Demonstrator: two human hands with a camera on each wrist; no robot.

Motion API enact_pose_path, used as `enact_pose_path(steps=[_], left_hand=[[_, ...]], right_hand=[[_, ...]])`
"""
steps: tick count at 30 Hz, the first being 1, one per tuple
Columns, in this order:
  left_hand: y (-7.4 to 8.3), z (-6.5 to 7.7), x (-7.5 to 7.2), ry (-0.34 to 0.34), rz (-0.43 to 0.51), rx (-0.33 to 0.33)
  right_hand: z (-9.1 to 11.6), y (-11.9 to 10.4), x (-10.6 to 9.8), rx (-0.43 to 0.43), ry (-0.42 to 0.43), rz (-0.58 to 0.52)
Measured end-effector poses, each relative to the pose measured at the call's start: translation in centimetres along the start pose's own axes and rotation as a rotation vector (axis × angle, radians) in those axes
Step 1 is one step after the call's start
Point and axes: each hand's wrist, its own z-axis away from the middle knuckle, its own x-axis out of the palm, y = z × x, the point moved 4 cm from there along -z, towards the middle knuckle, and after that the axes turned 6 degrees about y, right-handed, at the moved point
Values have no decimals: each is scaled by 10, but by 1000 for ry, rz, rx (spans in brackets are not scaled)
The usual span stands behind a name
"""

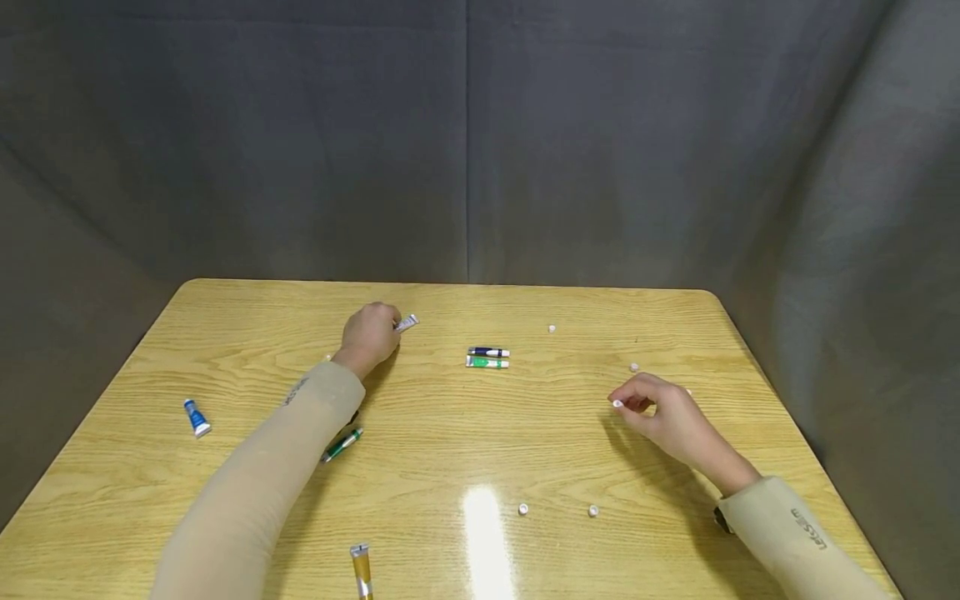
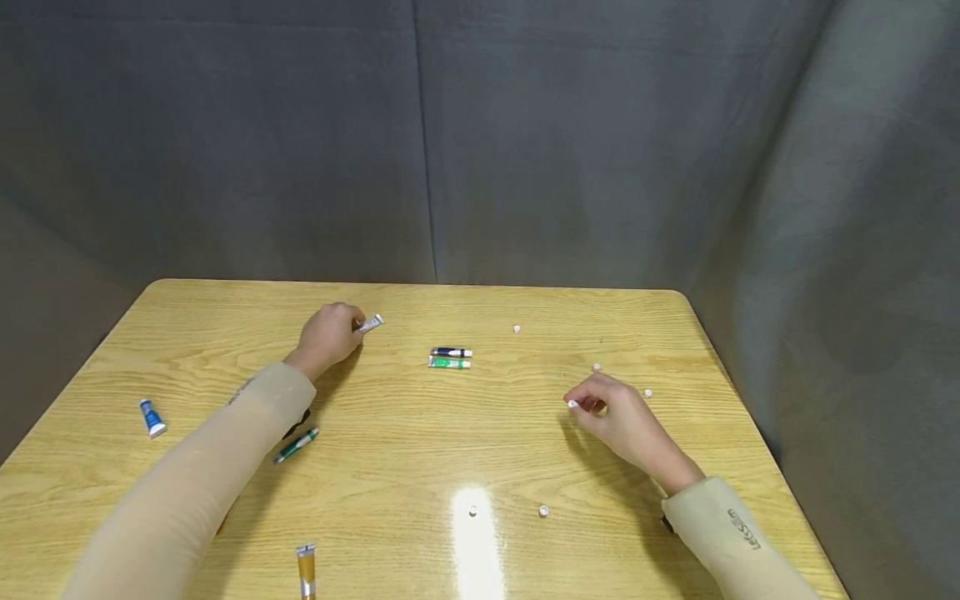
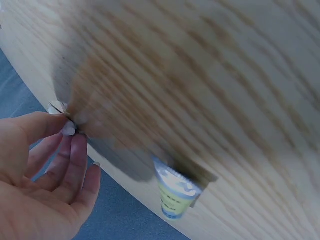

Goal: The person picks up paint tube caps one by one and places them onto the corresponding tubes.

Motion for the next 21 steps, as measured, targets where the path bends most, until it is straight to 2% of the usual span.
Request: enact_pose_path(steps=[4, 8, 13, 21], left_hand=[[-2, 2, -1, 0, 31, -6], [-3, 4, -4, 25, 69, 17], [0, 4, -10, 61, 90, 57], [5, 8, -21, 83, 135, 78]], right_hand=[[0, -1, -1, -6, 8, 1], [-1, -2, -3, -3, 28, 3], [-4, -4, -5, -8, 49, -2], [-10, -8, -8, -32, 90, 4]])
